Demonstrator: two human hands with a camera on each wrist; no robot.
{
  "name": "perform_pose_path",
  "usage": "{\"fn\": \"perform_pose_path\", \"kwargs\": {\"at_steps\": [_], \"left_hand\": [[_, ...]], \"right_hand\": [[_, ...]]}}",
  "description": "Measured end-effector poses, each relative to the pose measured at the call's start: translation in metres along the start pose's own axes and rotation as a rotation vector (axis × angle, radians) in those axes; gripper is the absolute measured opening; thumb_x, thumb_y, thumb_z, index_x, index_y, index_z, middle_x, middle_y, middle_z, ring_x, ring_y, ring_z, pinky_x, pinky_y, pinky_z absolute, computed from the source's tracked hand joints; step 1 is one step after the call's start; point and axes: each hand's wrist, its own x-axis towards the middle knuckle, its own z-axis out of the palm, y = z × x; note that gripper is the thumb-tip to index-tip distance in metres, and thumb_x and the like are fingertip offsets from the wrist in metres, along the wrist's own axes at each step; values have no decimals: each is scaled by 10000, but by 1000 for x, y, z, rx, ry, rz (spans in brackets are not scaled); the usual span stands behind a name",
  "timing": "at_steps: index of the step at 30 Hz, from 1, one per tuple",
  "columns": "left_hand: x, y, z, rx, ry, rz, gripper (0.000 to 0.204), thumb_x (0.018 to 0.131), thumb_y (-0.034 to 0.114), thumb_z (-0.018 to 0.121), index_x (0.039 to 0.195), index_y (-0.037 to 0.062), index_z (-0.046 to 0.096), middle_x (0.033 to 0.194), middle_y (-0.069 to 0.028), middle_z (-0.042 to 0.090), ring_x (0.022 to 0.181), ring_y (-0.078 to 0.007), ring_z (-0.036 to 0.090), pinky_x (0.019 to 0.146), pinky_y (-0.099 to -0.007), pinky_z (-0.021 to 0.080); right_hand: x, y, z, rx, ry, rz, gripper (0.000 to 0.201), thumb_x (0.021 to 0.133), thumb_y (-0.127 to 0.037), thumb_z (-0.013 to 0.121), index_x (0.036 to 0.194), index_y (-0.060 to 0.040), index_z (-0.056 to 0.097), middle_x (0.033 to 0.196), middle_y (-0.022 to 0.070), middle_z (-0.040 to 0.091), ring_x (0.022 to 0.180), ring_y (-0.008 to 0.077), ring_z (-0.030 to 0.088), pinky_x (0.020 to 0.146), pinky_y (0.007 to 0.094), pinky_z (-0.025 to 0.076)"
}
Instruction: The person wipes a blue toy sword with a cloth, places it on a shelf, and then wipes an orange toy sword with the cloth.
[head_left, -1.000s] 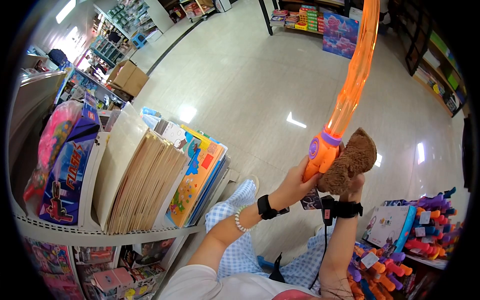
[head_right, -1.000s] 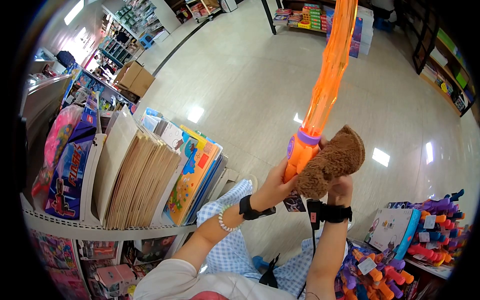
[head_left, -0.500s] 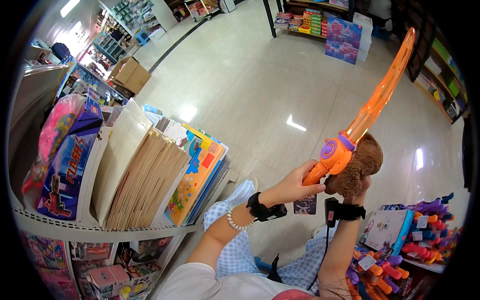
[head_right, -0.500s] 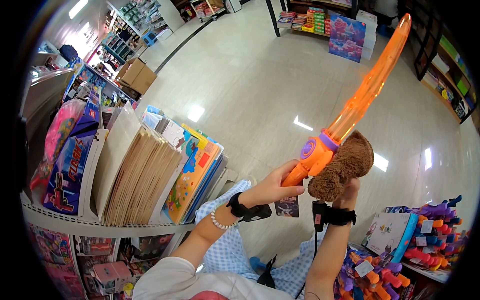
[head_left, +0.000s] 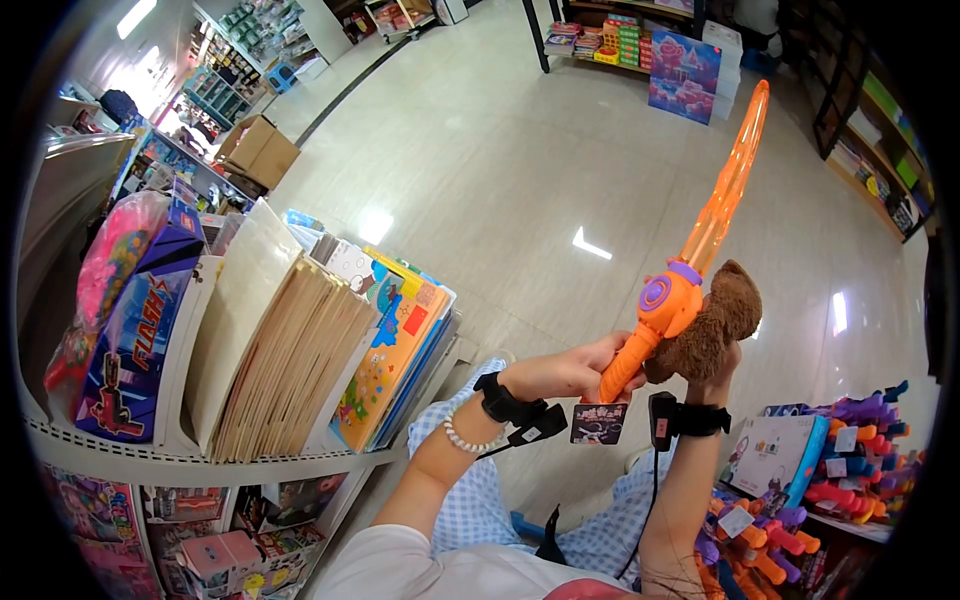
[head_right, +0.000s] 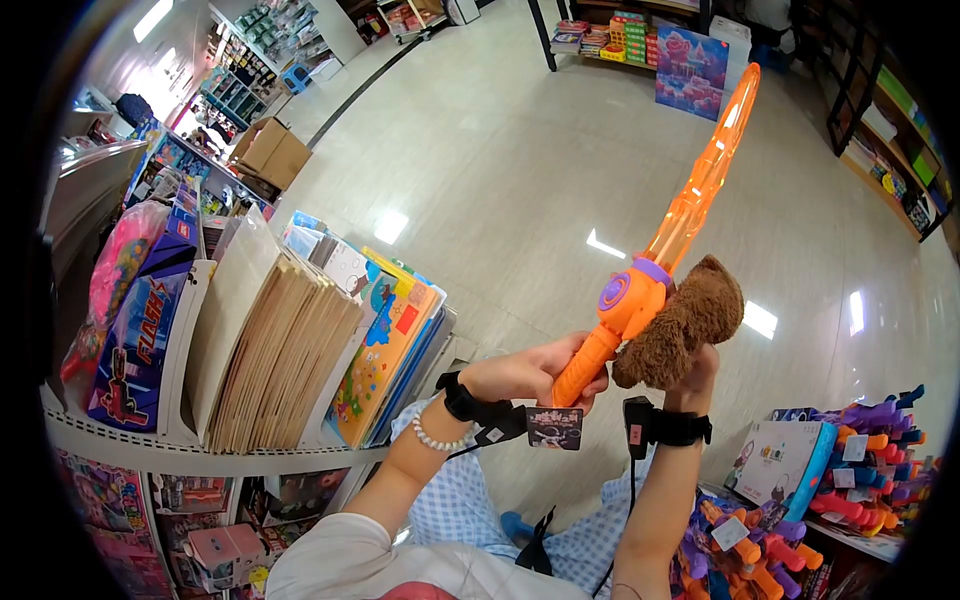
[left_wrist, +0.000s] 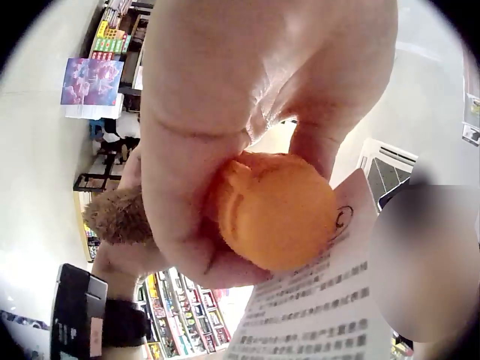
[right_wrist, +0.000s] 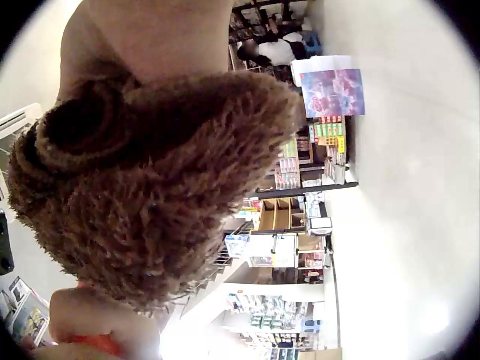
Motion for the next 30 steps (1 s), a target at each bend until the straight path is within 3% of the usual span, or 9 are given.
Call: {"fn": "perform_pose_path", "kwargs": {"at_steps": [2, 12, 17, 21, 23, 24, 27, 29, 30], "left_hand": [[-1, 1, 1, -1, 26, -37, 729, 567, -7, 494, 1225, 42, 186, 912, -68, 410, 839, -149, 455, 750, -246, 398], [-2, 4, -2, 306, 64, -69, 736, 672, 3, 558, 1273, 6, 133, 1056, -66, 423, 997, -116, 419, 864, -241, 349], [-1, 8, 2, 404, 92, -48, 748, 706, 41, 568, 1295, 4, 110, 1118, -68, 408, 998, -117, 421, 834, -227, 365], [-2, 9, 3, 479, 124, -74, 706, 742, 80, 549, 1301, 17, 122, 1102, -58, 413, 981, -112, 422, 812, -220, 373], [-1, 9, 6, 546, 220, -128, 665, 770, 104, 525, 1304, 31, 135, 1080, -57, 428, 960, -110, 429, 806, -216, 370], [-1, 13, 7, 496, 195, -218, 657, 771, 97, 525, 1308, 56, 148, 1052, -45, 442, 906, -93, 445, 770, -205, 380], [4, 4, 11, 587, 292, -18, 614, 771, 89, 525, 1290, 67, 198, 980, -24, 455, 741, -67, 459, 633, -201, 402], [5, 7, 15, 537, 309, -25, 571, 775, 94, 542, 1259, 68, 240, 903, -4, 473, 652, -50, 456, 549, -195, 395], [9, 3, 15, 525, 274, -30, 571, 775, 94, 542, 1259, 68, 240, 903, -4, 473, 652, -50, 456, 549, -195, 395]], "right_hand": [[5, -1, 2, 55, 27, 60, 562, 638, -304, 611, 1086, 2, 467, 1071, 101, 522, 948, 214, 536, 797, 356, 466], [11, 7, -16, 103, -68, 107, 598, 640, -312, 634, 1110, 4, 442, 1091, 102, 513, 954, 224, 535, 811, 370, 462], [15, 2, 13, 152, -121, 73, 585, 650, -264, 628, 1130, 2, 425, 1077, 105, 519, 945, 222, 538, 811, 371, 461], [13, 13, -27, 187, -154, 63, 561, 666, -248, 616, 1125, 13, 428, 1073, 108, 518, 958, 220, 529, 810, 367, 457], [5, 6, -28, 51, 68, 20, 532, 696, -249, 589, 1119, 29, 426, 1068, 107, 516, 965, 220, 522, 814, 364, 449], [-2, 6, -19, -55, 312, 1, 464, 700, -171, 537, 1099, 43, 435, 1057, 106, 519, 966, 221, 517, 820, 362, 441], [-7, 1, -3, -271, 369, -4, 498, 594, -37, 456, 1084, 49, 439, 1060, 114, 509, 976, 237, 499, 855, 359, 414], [-6, -8, 24, -67, 260, -4, 641, 560, -67, 451, 1186, 43, 371, 1106, 107, 485, 999, 212, 484, 873, 335, 396], [7, 0, -5, 347, -277, 37, 697, 565, -93, 455, 1236, 42, 321, 1132, 106, 471, 1010, 199, 476, 875, 334, 393]]}}
